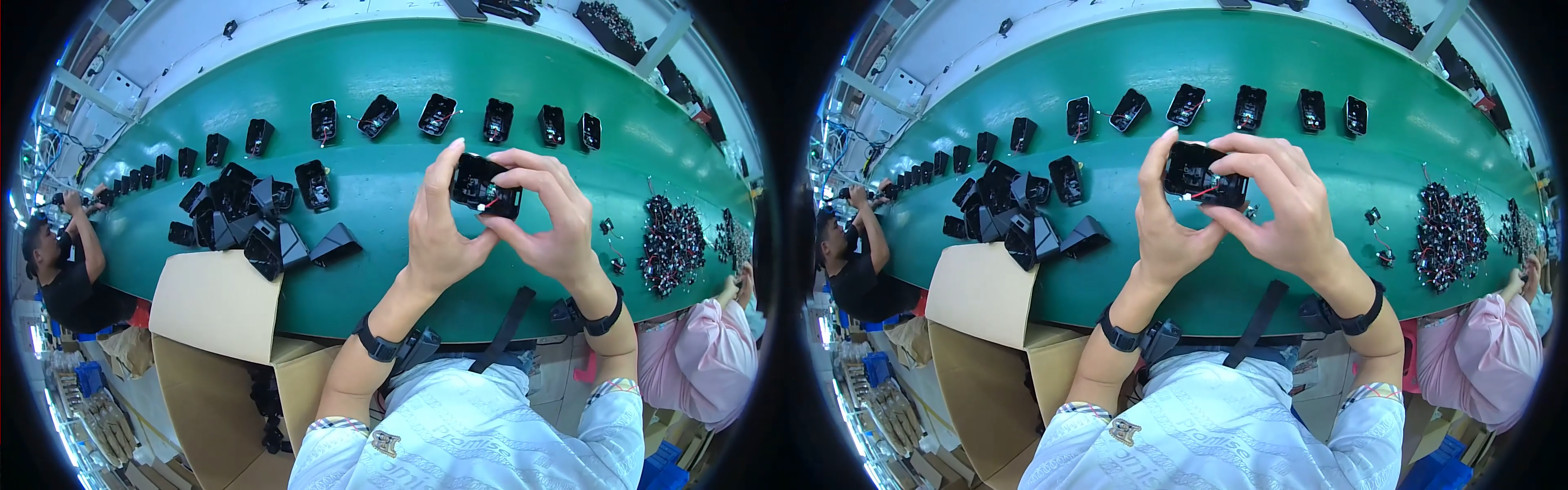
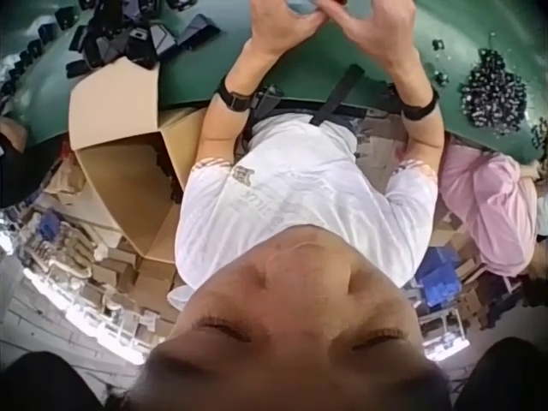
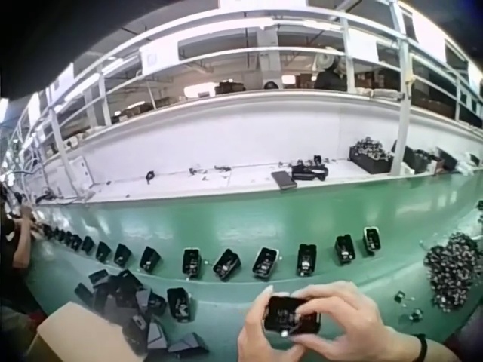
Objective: The person picks up a housing and a circuit board, inserts the board into the housing, and presses the two housing pieces together. They then place the assembled unit onto the conveyor belt and reach for another set of components.
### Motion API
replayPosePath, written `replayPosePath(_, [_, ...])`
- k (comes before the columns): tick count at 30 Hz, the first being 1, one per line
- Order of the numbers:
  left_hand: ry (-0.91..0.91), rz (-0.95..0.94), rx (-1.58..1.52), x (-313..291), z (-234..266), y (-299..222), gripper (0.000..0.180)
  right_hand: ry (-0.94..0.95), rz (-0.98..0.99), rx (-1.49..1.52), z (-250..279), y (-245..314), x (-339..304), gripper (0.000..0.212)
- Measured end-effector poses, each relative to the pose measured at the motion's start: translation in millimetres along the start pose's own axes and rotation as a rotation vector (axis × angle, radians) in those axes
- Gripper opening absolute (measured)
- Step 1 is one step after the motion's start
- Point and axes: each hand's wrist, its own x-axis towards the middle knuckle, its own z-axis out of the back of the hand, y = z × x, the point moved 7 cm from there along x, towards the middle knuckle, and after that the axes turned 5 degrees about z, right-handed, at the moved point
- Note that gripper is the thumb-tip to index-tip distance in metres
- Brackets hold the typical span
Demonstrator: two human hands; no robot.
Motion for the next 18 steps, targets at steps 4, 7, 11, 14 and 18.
replayPosePath(4, [0.023, 0.019, -0.068, -2.0, -0.1, 3.2, 0.095, -0.007, 0.119, -0.02, 3.0, 6.0, 3.2, 0.045])
replayPosePath(7, [0.033, -0.007, -0.193, 0.9, -0.2, 2.5, 0.095, 0.018, 0.192, -0.016, 6.2, 12.7, 5.9, 0.046])
replayPosePath(11, [0.041, -0.091, -0.253, 5.4, -0.2, -3.1, 0.092, 0.004, 0.245, -0.035, 10.1, 14.5, 3.6, 0.046])
replayPosePath(14, [0.018, -0.182, -0.224, 6.0, 0.0, -5.6, 0.091, 0.006, 0.364, -0.133, 13.9, 21.1, 0.5, 0.048])
replayPosePath(18, [0.027, -0.192, -0.22, 2.9, 0.6, -6.9, 0.092, 0.031, 0.398, -0.206, 15.5, 24.8, -4.9, 0.046])
